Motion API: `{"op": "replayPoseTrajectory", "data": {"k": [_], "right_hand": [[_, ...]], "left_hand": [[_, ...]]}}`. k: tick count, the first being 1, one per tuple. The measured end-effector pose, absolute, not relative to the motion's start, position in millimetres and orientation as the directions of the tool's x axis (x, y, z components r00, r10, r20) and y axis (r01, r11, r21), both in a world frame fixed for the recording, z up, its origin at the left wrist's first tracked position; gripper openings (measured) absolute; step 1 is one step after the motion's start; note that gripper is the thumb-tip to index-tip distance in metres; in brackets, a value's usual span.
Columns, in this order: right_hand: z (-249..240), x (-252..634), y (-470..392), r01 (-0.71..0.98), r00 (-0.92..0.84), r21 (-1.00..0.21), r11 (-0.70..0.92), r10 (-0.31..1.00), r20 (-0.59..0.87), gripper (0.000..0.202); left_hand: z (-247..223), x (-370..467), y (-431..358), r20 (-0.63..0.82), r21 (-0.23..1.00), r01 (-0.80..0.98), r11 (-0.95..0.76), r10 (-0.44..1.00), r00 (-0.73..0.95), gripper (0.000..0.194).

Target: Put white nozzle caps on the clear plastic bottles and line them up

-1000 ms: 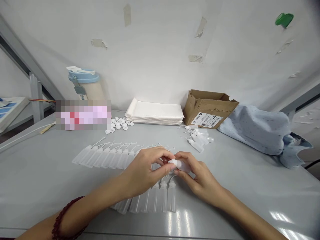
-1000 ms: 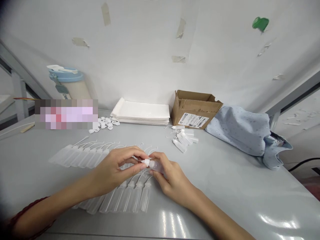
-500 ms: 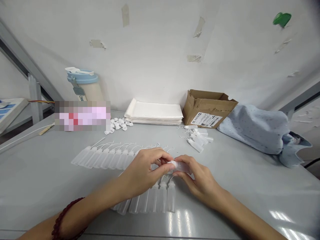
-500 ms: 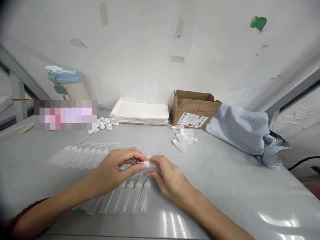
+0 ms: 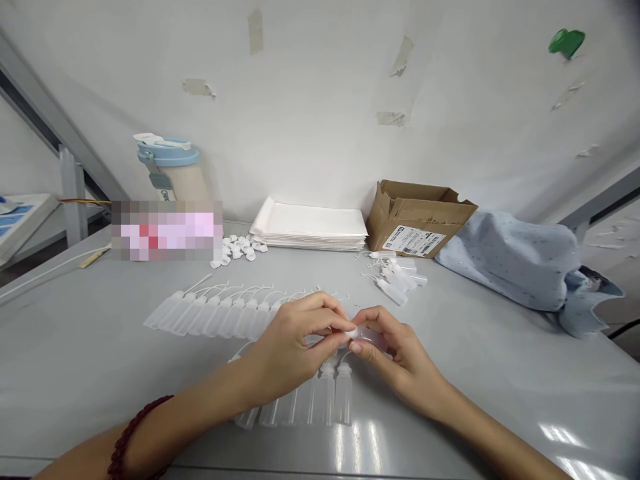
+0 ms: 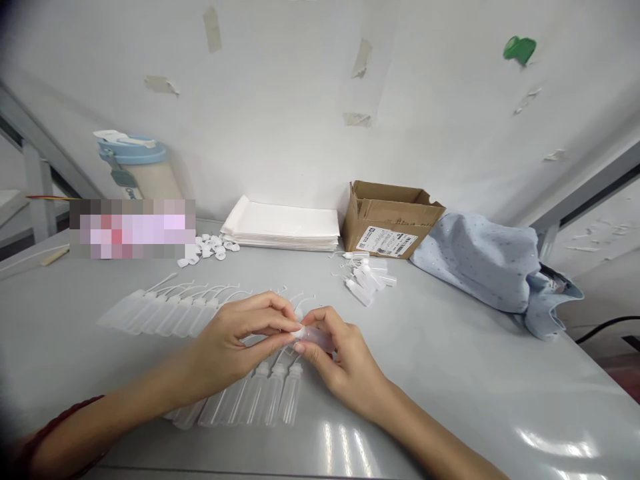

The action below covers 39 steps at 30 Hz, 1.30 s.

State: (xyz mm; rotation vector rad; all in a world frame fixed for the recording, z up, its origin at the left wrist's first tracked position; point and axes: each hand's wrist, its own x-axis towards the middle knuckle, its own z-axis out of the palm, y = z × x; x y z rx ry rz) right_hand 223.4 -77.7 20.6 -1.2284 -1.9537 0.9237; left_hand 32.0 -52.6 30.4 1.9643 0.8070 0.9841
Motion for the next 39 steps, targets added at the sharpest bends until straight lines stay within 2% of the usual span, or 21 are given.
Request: {"op": "replayPoseTrajectory", "data": {"k": [4, 8, 11, 14, 18, 21, 23, 26, 28, 30, 35, 39], "right_hand": [[15.9, 224.8, -79.2, 0.520, -0.371, -0.699, 0.491, 0.867, 0.333, 0.009], [9.1, 226.9, -77.4, 0.535, -0.401, -0.538, 0.652, 0.756, 0.517, 0.017], [4.2, 227.4, -75.2, 0.511, -0.421, -0.461, 0.726, 0.678, 0.602, 0.022], [2.2, 227.2, -74.4, 0.487, -0.435, -0.439, 0.756, 0.645, 0.629, 0.026], [3.0, 227.8, -75.5, 0.460, -0.480, -0.445, 0.768, 0.637, 0.603, 0.026], [3.5, 229.2, -76.6, 0.500, -0.488, -0.451, 0.739, 0.671, 0.559, 0.022], [4.0, 229.9, -77.2, 0.534, -0.475, -0.462, 0.708, 0.703, 0.529, 0.019], [6.2, 229.7, -77.8, 0.563, -0.440, -0.498, 0.660, 0.749, 0.495, 0.017], [8.3, 229.0, -77.9, 0.566, -0.418, -0.526, 0.635, 0.771, 0.480, 0.016], [9.9, 228.0, -77.9, 0.558, -0.404, -0.535, 0.634, 0.771, 0.492, 0.016], [9.1, 226.4, -77.3, 0.508, -0.432, -0.488, 0.710, 0.700, 0.569, 0.022], [5.7, 226.9, -77.6, 0.455, -0.481, -0.483, 0.748, 0.663, 0.574, 0.025]], "left_hand": [[36.8, 32.1, -52.7, 0.156, 0.960, 0.131, -0.249, 0.859, 0.488, 0.012], [39.4, 31.2, -48.5, -0.019, 0.985, 0.160, -0.063, 0.887, 0.462, 0.014], [38.3, 29.9, -45.3, -0.159, 0.980, 0.190, 0.067, 0.833, 0.529, 0.023], [37.0, 29.3, -44.4, -0.228, 0.972, 0.191, 0.140, 0.762, 0.606, 0.029], [37.9, 29.2, -46.0, -0.231, 0.970, 0.209, 0.123, 0.738, 0.634, 0.035], [38.0, 28.7, -48.7, -0.200, 0.966, 0.256, 0.046, 0.762, 0.616, 0.026], [35.9, 28.7, -50.9, -0.107, 0.955, 0.286, -0.083, 0.801, 0.589, 0.017], [31.3, 29.9, -53.4, 0.131, 0.872, 0.326, -0.366, 0.815, 0.564, 0.014], [30.3, 31.0, -54.1, 0.209, 0.828, 0.338, -0.448, 0.805, 0.555, 0.014], [32.2, 31.7, -54.0, 0.170, 0.856, 0.331, -0.397, 0.822, 0.544, 0.014], [41.3, 30.2, -52.6, -0.080, 0.938, 0.317, -0.140, 0.801, 0.593, 0.025], [43.1, 29.0, -50.6, -0.168, 0.936, 0.343, -0.083, 0.749, 0.640, 0.034]]}}
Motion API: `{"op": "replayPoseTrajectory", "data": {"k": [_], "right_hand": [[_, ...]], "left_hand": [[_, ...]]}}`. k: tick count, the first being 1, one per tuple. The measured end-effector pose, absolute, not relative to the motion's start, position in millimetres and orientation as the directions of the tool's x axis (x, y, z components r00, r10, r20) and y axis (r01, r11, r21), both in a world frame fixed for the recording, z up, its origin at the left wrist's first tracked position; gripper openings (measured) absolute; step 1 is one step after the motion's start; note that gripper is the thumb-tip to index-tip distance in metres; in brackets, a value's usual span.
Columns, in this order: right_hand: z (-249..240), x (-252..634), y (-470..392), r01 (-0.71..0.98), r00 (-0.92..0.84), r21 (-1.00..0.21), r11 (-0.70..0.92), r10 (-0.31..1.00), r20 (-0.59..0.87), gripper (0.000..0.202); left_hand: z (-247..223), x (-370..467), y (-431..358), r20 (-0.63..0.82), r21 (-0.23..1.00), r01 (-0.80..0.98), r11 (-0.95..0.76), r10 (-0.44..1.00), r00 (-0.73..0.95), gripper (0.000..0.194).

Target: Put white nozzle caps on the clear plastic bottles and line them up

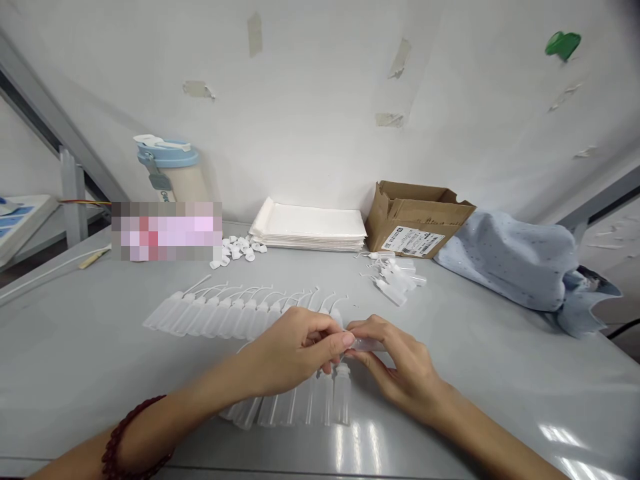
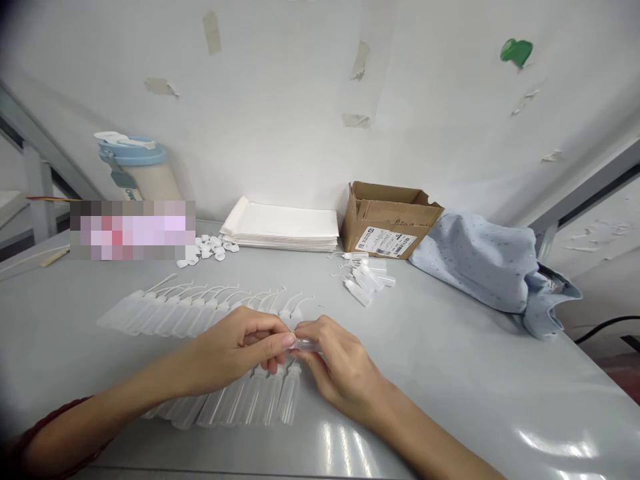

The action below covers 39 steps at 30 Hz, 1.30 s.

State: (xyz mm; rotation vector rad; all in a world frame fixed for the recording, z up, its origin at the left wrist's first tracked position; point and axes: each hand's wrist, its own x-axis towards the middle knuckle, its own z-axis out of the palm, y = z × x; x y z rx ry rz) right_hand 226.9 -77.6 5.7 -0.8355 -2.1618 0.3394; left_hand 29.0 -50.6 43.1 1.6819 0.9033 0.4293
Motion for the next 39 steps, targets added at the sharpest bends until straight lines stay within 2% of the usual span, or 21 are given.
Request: {"op": "replayPoseTrajectory", "data": {"k": [4, 7, 9, 11, 13, 15, 18, 21, 24, 26, 29, 36, 39], "right_hand": [[4.2, 228.4, -78.4, 0.459, -0.512, -0.493, 0.740, 0.673, 0.534, 0.024], [6.3, 228.8, -79.1, 0.479, -0.484, -0.505, 0.718, 0.696, 0.530, 0.021], [9.3, 228.7, -79.7, 0.491, -0.459, -0.534, 0.688, 0.726, 0.512, 0.018], [12.9, 228.6, -80.4, 0.493, -0.445, -0.584, 0.645, 0.764, 0.467, 0.016], [16.0, 228.5, -81.0, 0.496, -0.434, -0.637, 0.590, 0.804, 0.407, 0.016], [18.1, 228.5, -81.3, 0.512, -0.416, -0.674, 0.532, 0.841, 0.348, 0.015], [18.7, 228.1, -80.7, 0.521, -0.398, -0.698, 0.492, 0.863, 0.311, 0.014], [16.0, 227.8, -79.2, 0.493, -0.410, -0.688, 0.533, 0.840, 0.357, 0.015], [10.8, 228.0, -77.6, 0.492, -0.440, -0.590, 0.640, 0.768, 0.466, 0.016], [7.4, 228.5, -77.0, 0.489, -0.469, -0.504, 0.712, 0.702, 0.536, 0.015], [5.2, 229.1, -77.0, 0.475, -0.490, -0.442, 0.761, 0.645, 0.586, 0.018], [11.9, 230.3, -74.7, 0.526, -0.429, -0.376, 0.763, 0.620, 0.657, 0.024], [13.8, 231.6, -73.3, 0.508, -0.426, -0.376, 0.775, 0.605, 0.672, 0.023]], "left_hand": [[41.9, 29.1, -50.0, -0.188, 0.931, 0.353, -0.089, 0.714, 0.675, 0.038], [38.5, 29.2, -50.6, -0.062, 0.899, 0.354, -0.258, 0.726, 0.685, 0.035], [34.1, 29.3, -50.9, 0.119, 0.815, 0.341, -0.468, 0.712, 0.692, 0.034], [28.7, 29.3, -51.1, 0.292, 0.677, 0.333, -0.656, 0.655, 0.697, 0.033], [23.9, 29.2, -51.2, 0.389, 0.552, 0.332, -0.765, 0.588, 0.709, 0.033], [21.2, 29.0, -51.4, 0.424, 0.487, 0.329, -0.809, 0.548, 0.721, 0.033], [22.7, 28.4, -51.6, 0.377, 0.554, 0.354, -0.753, 0.607, 0.700, 0.030], [28.9, 27.8, -51.5, 0.204, 0.710, 0.406, -0.576, 0.719, 0.664, 0.028], [35.6, 27.7, -51.8, 0.008, 0.800, 0.452, -0.395, 0.760, 0.650, 0.033], [38.9, 28.1, -52.7, -0.067, 0.830, 0.459, -0.316, 0.761, 0.645, 0.036], [41.8, 29.0, -54.0, -0.092, 0.862, 0.436, -0.259, 0.765, 0.637, 0.034], [44.5, 28.8, -50.2, -0.091, 0.954, 0.282, -0.098, 0.805, 0.586, 0.036], [43.7, 28.5, -49.3, -0.092, 0.954, 0.282, -0.102, 0.795, 0.599, 0.037]]}}
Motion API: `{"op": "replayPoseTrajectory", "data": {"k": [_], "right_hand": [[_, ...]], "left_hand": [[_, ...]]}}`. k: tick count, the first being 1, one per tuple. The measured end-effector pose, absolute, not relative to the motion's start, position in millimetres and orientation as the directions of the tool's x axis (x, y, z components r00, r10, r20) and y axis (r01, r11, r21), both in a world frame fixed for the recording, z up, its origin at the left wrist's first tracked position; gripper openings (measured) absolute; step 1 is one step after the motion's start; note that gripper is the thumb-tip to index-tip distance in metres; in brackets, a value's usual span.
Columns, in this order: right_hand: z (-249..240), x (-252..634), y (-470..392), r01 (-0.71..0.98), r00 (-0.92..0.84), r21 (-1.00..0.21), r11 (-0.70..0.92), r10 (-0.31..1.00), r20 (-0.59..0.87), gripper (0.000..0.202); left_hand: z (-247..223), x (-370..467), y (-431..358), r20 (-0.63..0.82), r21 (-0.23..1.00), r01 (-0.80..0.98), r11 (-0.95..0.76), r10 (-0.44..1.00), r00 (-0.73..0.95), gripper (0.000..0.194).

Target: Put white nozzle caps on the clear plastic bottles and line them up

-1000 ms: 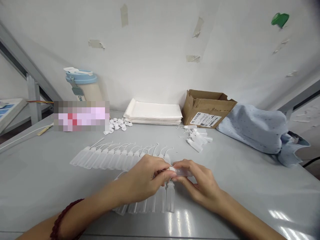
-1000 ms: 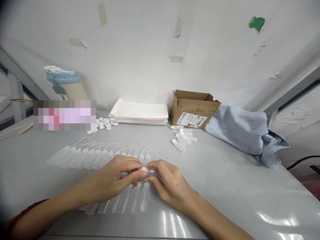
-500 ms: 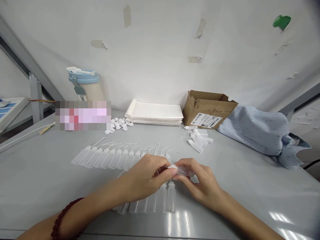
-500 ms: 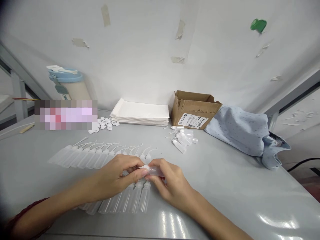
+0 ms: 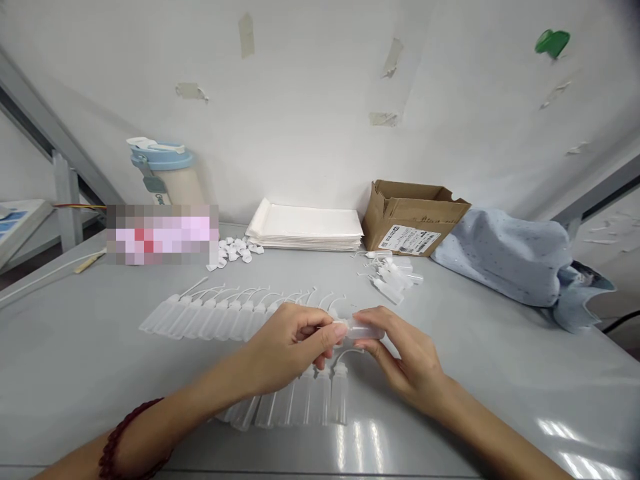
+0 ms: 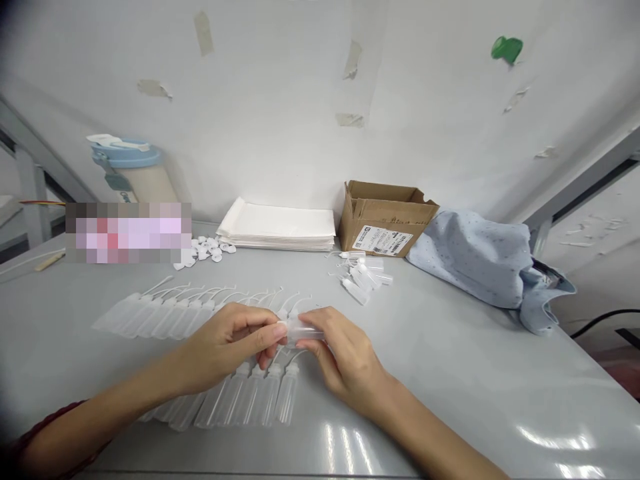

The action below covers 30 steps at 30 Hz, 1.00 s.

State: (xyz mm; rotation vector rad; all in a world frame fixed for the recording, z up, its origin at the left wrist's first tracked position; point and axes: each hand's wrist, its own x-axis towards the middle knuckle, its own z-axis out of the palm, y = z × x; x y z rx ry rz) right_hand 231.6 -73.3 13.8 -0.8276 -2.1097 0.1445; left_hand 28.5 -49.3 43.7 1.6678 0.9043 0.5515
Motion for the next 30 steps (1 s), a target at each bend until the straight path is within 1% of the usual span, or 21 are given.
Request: {"op": "replayPoseTrajectory", "data": {"k": [1, 3, 6, 8, 9, 10, 12, 15, 18, 20, 22, 24, 26, 30], "right_hand": [[14.4, 232.2, -73.2, 0.502, -0.427, -0.396, 0.769, 0.618, 0.660, 0.022], [15.9, 233.2, -73.7, 0.497, -0.426, -0.456, 0.738, 0.665, 0.613, 0.020], [19.4, 233.9, -75.1, 0.483, -0.421, -0.577, 0.659, 0.752, 0.507, 0.017], [21.8, 233.5, -75.7, 0.457, -0.417, -0.652, 0.605, 0.793, 0.444, 0.015], [22.8, 233.1, -75.7, 0.445, -0.417, -0.680, 0.582, 0.807, 0.418, 0.014], [23.4, 232.6, -75.6, 0.435, -0.414, -0.702, 0.564, 0.818, 0.401, 0.014], [23.6, 231.6, -75.2, 0.434, -0.404, -0.714, 0.550, 0.827, 0.392, 0.013], [21.4, 231.0, -74.9, 0.438, -0.415, -0.668, 0.602, 0.794, 0.444, 0.017], [18.1, 231.6, -75.4, 0.427, -0.435, -0.616, 0.662, 0.747, 0.502, 0.021], [16.6, 232.0, -75.6, 0.427, -0.430, -0.598, 0.678, 0.734, 0.525, 0.022], [16.1, 232.3, -75.4, 0.432, -0.425, -0.583, 0.688, 0.726, 0.542, 0.023], [16.5, 232.5, -75.0, 0.438, -0.427, -0.569, 0.696, 0.718, 0.549, 0.023], [17.3, 232.7, -74.6, 0.441, -0.431, -0.571, 0.693, 0.721, 0.542, 0.022], [18.2, 233.8, -74.5, 0.444, -0.430, -0.628, 0.639, 0.767, 0.476, 0.022]], "left_hand": [[42.7, 28.4, -49.5, -0.066, 0.944, 0.296, -0.147, 0.794, 0.604, 0.037], [39.6, 27.8, -50.3, 0.050, 0.891, 0.328, -0.314, 0.786, 0.616, 0.036], [33.3, 26.6, -51.3, 0.299, 0.724, 0.330, -0.606, 0.706, 0.642, 0.034], [30.4, 26.2, -51.2, 0.390, 0.638, 0.320, -0.701, 0.652, 0.650, 0.032], [29.9, 26.2, -51.0, 0.406, 0.625, 0.318, -0.713, 0.646, 0.647, 0.031], [30.0, 26.3, -50.7, 0.405, 0.633, 0.319, -0.706, 0.653, 0.640, 0.030], [31.8, 26.5, -50.2, 0.353, 0.692, 0.328, -0.644, 0.697, 0.624, 0.029], [36.0, 26.0, -49.6, 0.160, 0.800, 0.367, -0.475, 0.759, 0.632, 0.038], [38.3, 25.3, -49.3, -0.023, 0.866, 0.393, -0.310, 0.760, 0.649, 0.046], [38.7, 25.5, -49.2, -0.088, 0.898, 0.378, -0.226, 0.748, 0.658, 0.046], [39.1, 26.4, -49.5, -0.112, 0.914, 0.361, -0.185, 0.741, 0.662, 0.045], [39.7, 27.5, -50.1, -0.091, 0.906, 0.366, -0.212, 0.747, 0.658, 0.043], [40.1, 28.3, -51.1, -0.040, 0.868, 0.397, -0.299, 0.755, 0.655, 0.044], [36.5, 28.3, -52.1, 0.121, 0.731, 0.436, -0.525, 0.728, 0.675, 0.041]]}}
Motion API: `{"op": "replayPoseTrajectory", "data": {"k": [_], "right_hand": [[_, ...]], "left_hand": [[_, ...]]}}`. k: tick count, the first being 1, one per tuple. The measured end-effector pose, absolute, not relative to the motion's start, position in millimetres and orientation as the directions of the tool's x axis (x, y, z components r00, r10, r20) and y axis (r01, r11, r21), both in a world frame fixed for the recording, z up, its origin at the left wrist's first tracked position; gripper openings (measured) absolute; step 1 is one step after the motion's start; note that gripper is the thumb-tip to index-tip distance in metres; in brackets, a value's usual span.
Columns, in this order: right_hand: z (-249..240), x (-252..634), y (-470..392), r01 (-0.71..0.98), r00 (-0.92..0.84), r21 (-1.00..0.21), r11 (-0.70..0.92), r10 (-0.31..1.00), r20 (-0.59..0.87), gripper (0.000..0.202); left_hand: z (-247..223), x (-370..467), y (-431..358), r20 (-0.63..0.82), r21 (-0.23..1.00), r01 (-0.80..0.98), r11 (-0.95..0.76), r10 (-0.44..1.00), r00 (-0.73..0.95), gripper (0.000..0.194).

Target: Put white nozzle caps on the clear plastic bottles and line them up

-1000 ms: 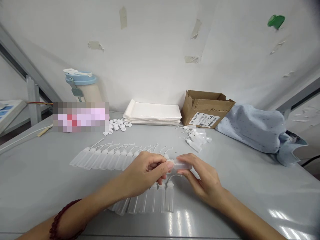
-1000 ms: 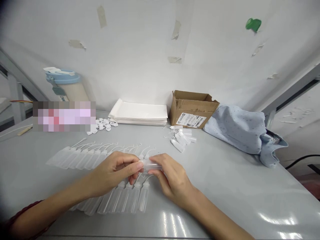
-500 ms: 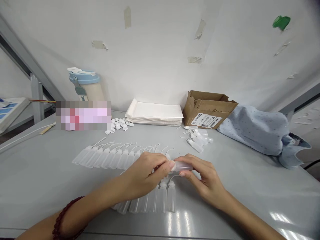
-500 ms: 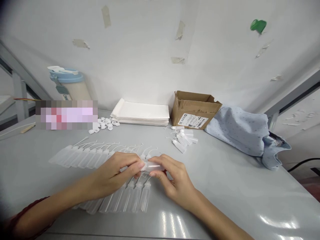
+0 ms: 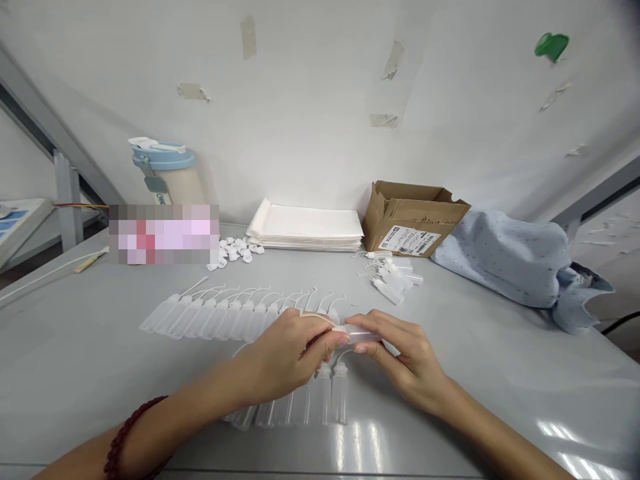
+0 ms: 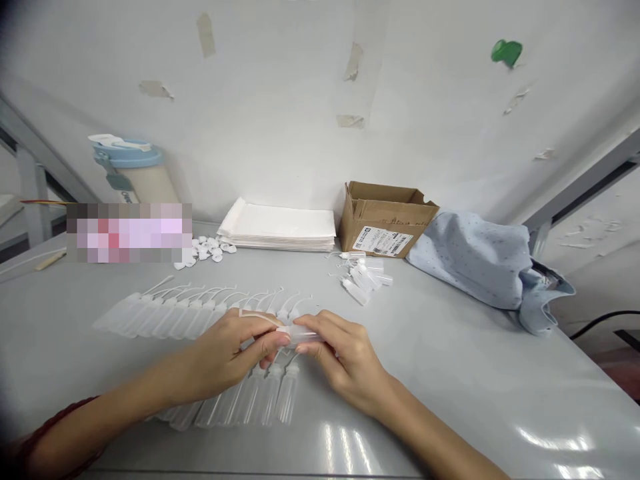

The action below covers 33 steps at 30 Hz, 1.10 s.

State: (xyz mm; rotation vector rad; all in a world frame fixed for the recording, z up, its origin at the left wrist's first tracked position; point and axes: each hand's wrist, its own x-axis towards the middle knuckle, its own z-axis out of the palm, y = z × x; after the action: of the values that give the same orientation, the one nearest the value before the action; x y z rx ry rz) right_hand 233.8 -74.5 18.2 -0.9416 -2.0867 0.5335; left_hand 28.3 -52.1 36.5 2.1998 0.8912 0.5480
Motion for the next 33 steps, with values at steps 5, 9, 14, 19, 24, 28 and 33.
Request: {"op": "replayPoseTrajectory", "data": {"k": [5, 9, 14, 19, 24, 28, 33], "right_hand": [[20.2, 234.7, -74.4, 0.432, -0.398, -0.750, 0.501, 0.852, 0.340, 0.022], [22.3, 232.8, -73.0, 0.426, -0.371, -0.829, 0.362, 0.906, 0.204, 0.024], [21.8, 231.7, -67.2, 0.452, -0.317, -0.827, 0.335, 0.927, 0.202, 0.026], [19.3, 244.0, -56.6, 0.572, -0.100, -0.755, 0.319, 0.941, 0.322, 0.026], [16.0, 262.7, -44.4, 0.756, -0.031, -0.556, 0.346, 0.867, 0.497, 0.029], [12.9, 276.8, -34.2, 0.882, -0.005, -0.411, 0.230, 0.877, 0.480, 0.032], [6.2, 289.6, -25.5, 0.913, 0.032, -0.376, 0.160, 0.889, 0.456, 0.033]], "left_hand": [[23.0, 27.8, -48.2, 0.405, 0.484, 0.383, -0.787, 0.589, 0.699, 0.042], [15.0, 27.0, -45.7, 0.449, 0.340, 0.411, -0.846, 0.530, 0.719, 0.042], [16.7, 22.5, -40.6, 0.396, 0.292, 0.527, -0.798, 0.602, 0.693, 0.034], [26.7, 0.6, -16.6, 0.317, 0.194, 0.720, -0.667, 0.737, 0.597, 0.028], [36.7, -46.7, 15.0, 0.216, 0.003, 0.950, -0.311, 0.928, 0.303, 0.027], [44.7, -79.2, 27.5, 0.160, -0.041, 0.982, -0.186, 0.969, 0.191, 0.034], [42.4, -95.7, 30.5, 0.110, -0.033, 0.991, -0.131, 0.985, 0.134, 0.029]]}}
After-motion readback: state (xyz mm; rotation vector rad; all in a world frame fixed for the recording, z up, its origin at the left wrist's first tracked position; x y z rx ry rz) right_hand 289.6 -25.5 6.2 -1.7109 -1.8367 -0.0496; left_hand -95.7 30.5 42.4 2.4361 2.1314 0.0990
